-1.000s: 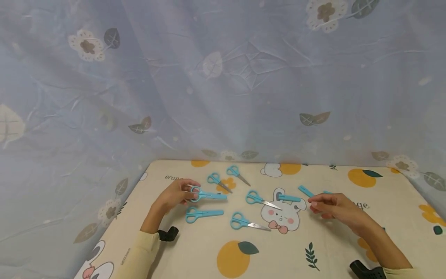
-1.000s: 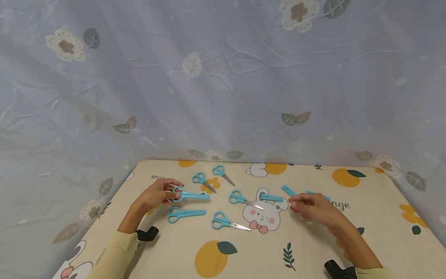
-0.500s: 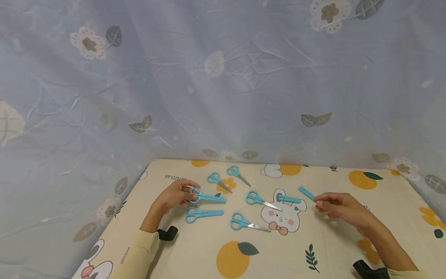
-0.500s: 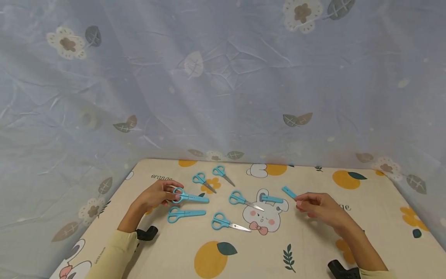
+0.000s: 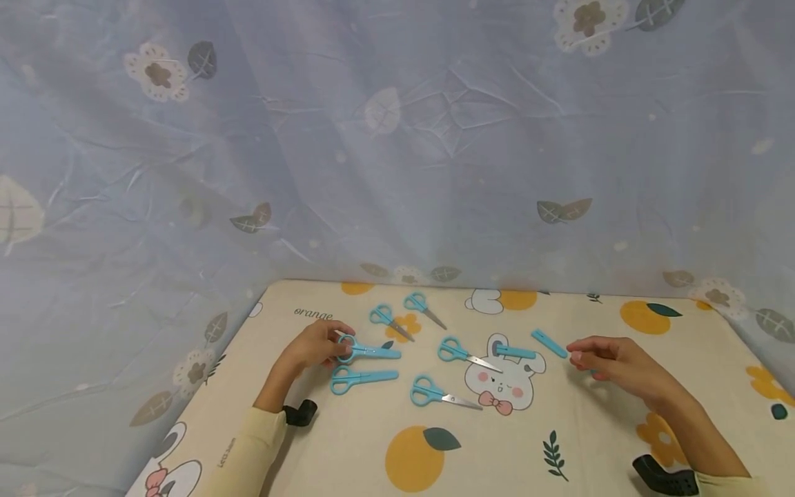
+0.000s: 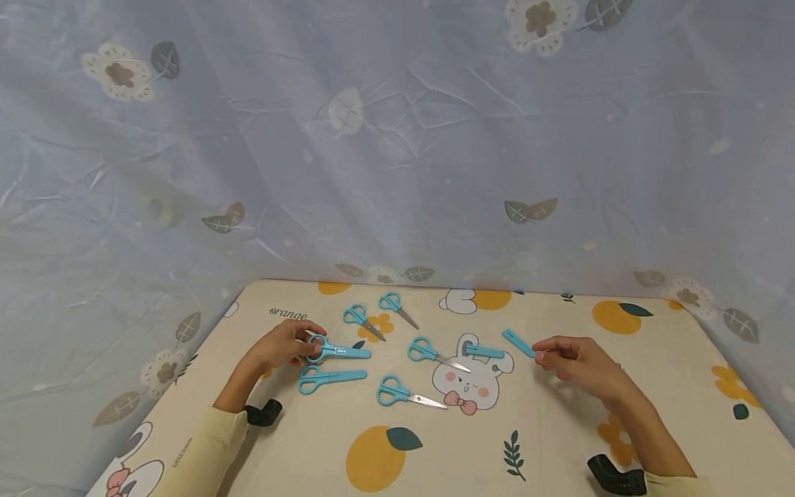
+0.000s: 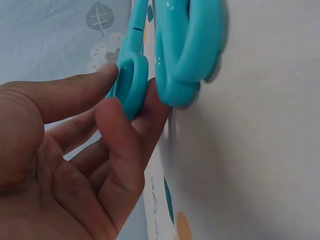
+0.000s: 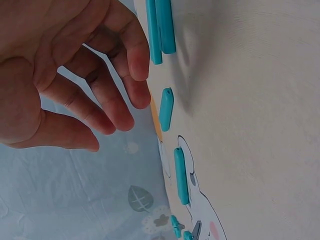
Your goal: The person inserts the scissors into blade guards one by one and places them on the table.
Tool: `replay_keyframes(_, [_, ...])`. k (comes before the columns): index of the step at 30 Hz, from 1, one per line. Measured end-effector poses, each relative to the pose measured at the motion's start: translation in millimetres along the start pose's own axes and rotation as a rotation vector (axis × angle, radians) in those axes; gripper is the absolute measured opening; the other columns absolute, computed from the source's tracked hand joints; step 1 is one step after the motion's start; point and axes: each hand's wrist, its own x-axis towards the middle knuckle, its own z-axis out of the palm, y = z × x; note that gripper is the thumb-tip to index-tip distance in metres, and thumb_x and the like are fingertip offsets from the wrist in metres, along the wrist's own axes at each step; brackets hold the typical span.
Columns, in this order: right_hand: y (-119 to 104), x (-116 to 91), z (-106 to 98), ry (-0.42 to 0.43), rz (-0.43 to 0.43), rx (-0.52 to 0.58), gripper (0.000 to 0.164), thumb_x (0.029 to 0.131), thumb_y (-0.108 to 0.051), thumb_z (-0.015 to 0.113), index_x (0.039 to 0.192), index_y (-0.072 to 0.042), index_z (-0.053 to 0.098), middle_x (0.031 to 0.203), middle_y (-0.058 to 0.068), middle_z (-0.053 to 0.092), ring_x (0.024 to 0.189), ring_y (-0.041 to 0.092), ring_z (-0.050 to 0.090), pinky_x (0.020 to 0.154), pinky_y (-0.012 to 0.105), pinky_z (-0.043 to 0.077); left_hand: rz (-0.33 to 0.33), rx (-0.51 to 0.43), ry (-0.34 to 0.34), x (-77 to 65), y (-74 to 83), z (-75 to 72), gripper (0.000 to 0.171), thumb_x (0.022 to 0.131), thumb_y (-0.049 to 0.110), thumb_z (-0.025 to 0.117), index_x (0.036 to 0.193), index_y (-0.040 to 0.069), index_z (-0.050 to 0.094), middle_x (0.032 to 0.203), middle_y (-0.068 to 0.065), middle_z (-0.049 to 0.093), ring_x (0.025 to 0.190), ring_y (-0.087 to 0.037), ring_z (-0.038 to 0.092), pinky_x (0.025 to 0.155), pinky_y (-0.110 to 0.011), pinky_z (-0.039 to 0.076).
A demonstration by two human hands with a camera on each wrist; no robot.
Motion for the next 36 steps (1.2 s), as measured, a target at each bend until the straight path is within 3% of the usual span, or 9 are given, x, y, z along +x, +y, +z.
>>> replay_keyframes(9, [0.3,0.9,-4.3,0.011,0.007,-0.028,0.054,0.111,-0.038,0.062,0.145,0.004,0.06,0.128,0.015,0.076,0.106,0.012,0.073,0.086,0.028,0.063,0.018,0.057,0.009,-1.9,2.3,0.8,0.033,0.105,0.016,0.068,0.136,0.002,0.069,0.108,-0.015,0.073,0.078,-0.021,0.071,0.067,-0.034,0.063])
replay_keyframes(19, [1.5,2.1,-6.1,0.012,0.03,-0.028,0.055,0.111,-0.037,0.061,0.147,0.005,0.059,0.13,0.015,0.075,0.107,0.012,0.072,0.089,0.03,0.063,0.073,0.135,0.006,-2.4,3.6,-1.6,0.036,0.107,0.02,0.067,0.139,0.004,0.069,0.123,-0.019,0.072,0.075,-0.025,0.069,0.069,-0.034,0.057])
replay_keyframes(27, [2.8,1.0,-6.5,0.013,0.004,-0.032,0.052,0.112,-0.033,0.06,0.146,0.006,0.059,0.131,0.016,0.074,0.103,0.005,0.071,0.087,0.027,0.063,0.082,0.185,0.02,-1.0,2.7,-0.7,0.034,0.106,0.021,0.068,0.136,0.006,0.071,0.13,-0.016,0.072,0.107,-0.024,0.072,0.084,-0.034,0.062])
replay_keyframes(36, [0.6,-1.1,-8.3,0.018,0.008,-0.024,0.051,0.112,-0.032,0.06,0.146,0.006,0.058,0.129,0.014,0.074,0.102,0.005,0.07,0.086,0.027,0.063,0.095,0.203,0.037,-1.7,0.5,-1.1,0.036,0.105,0.022,0.071,0.137,0.006,0.07,0.133,-0.014,0.073,0.122,-0.034,0.07,0.102,-0.053,0.06])
